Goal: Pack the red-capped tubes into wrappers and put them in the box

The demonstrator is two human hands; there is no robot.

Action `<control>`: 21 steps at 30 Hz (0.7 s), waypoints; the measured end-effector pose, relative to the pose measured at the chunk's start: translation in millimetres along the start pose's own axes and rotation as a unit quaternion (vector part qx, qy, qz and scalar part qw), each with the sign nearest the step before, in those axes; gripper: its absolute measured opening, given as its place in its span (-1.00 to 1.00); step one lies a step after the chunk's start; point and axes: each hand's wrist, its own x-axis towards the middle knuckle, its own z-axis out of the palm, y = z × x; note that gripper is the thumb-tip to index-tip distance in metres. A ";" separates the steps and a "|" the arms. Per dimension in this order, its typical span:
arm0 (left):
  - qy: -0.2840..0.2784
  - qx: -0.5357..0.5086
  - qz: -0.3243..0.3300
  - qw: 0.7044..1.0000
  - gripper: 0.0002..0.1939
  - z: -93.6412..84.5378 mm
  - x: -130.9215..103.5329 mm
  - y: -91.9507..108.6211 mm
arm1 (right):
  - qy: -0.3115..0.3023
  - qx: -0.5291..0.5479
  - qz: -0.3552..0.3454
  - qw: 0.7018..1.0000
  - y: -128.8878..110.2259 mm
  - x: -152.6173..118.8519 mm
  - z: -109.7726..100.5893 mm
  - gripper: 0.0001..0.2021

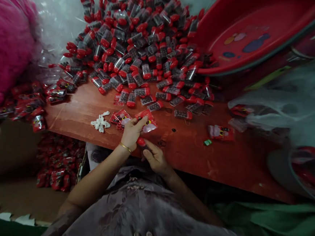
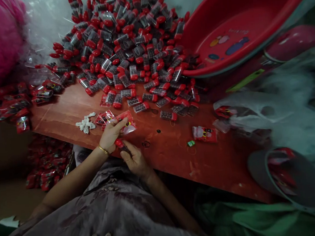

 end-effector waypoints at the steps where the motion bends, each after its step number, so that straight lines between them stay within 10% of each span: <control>1: 0.010 -0.013 -0.001 1.000 -0.66 -1.8 1.0 2.6 | -0.007 0.024 0.012 1.000 -2.2 0.2 -1.5 -0.60; 8: 0.027 -0.018 -0.069 0.997 -0.69 -22.2 -5.2 16.0 | 0.084 0.144 0.118 0.979 -18.2 1.2 -17.2 -0.66; 21: -0.013 0.039 -0.049 0.998 -0.56 -23.6 -26.3 18.2 | 0.047 0.138 0.167 0.975 -24.9 6.2 -17.4 -0.64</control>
